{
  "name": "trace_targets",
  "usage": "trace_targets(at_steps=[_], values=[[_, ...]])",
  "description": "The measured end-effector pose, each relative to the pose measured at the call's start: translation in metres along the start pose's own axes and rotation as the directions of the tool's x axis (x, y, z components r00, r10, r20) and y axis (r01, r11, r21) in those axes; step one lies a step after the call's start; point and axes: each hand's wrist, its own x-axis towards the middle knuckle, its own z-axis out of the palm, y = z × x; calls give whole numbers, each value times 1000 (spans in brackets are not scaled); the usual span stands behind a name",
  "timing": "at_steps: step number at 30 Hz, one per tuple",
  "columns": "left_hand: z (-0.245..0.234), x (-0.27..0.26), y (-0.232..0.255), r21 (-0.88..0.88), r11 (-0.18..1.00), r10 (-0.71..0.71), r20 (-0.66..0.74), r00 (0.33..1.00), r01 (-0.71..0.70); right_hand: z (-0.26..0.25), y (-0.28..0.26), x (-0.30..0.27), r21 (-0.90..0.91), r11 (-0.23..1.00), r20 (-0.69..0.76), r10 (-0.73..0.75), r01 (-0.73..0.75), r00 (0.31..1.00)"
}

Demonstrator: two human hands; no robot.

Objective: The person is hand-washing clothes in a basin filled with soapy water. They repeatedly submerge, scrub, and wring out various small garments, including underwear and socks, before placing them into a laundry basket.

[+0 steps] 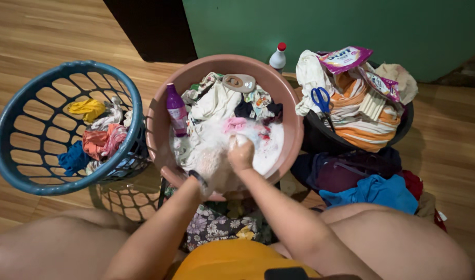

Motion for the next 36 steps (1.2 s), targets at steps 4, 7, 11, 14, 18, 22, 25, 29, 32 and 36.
trace_targets(at_steps=[4, 7, 11, 14, 18, 22, 25, 29, 32, 36], values=[[26, -52, 31, 254, 967, -38, 109, 993, 9, 0, 1, 37, 160, 972, 117, -192, 172, 974], [34, -46, 43, 337, 941, 3, 106, 994, -39, 10, -6, 47, -42, 827, 433, -490, 561, 756], [40, -45, 65, 191, 974, 118, 13, 993, -119, 8, 1, 16, -38, 880, 525, -386, 473, 759], [31, -82, 93, -142, 980, 143, 2, 990, -142, 0, 15, 12, 65, 966, 483, -251, 252, 839], [17, -105, 120, -427, 885, 67, -272, 960, -183, -24, 45, 24, -84, 951, 659, -172, 299, 732], [14, -83, 106, -572, 819, -232, -400, 887, -43, -27, 35, 42, 425, 789, 735, -16, -443, 678], [27, -59, 78, -570, 819, -194, -178, 965, 60, -4, 0, 17, 561, 571, 646, 149, -599, 748], [33, -25, 54, -514, 857, -107, -110, 988, 35, 43, -18, -43, 612, 787, 392, -219, -75, 894], [28, -13, 41, -455, 890, -70, -94, 993, 19, 49, 5, -47, 416, 849, 187, -429, 324, 883], [30, -6, 27, -329, 944, -44, -58, 997, 23, 27, 48, 4, 291, 953, 27, -93, 81, 995]])
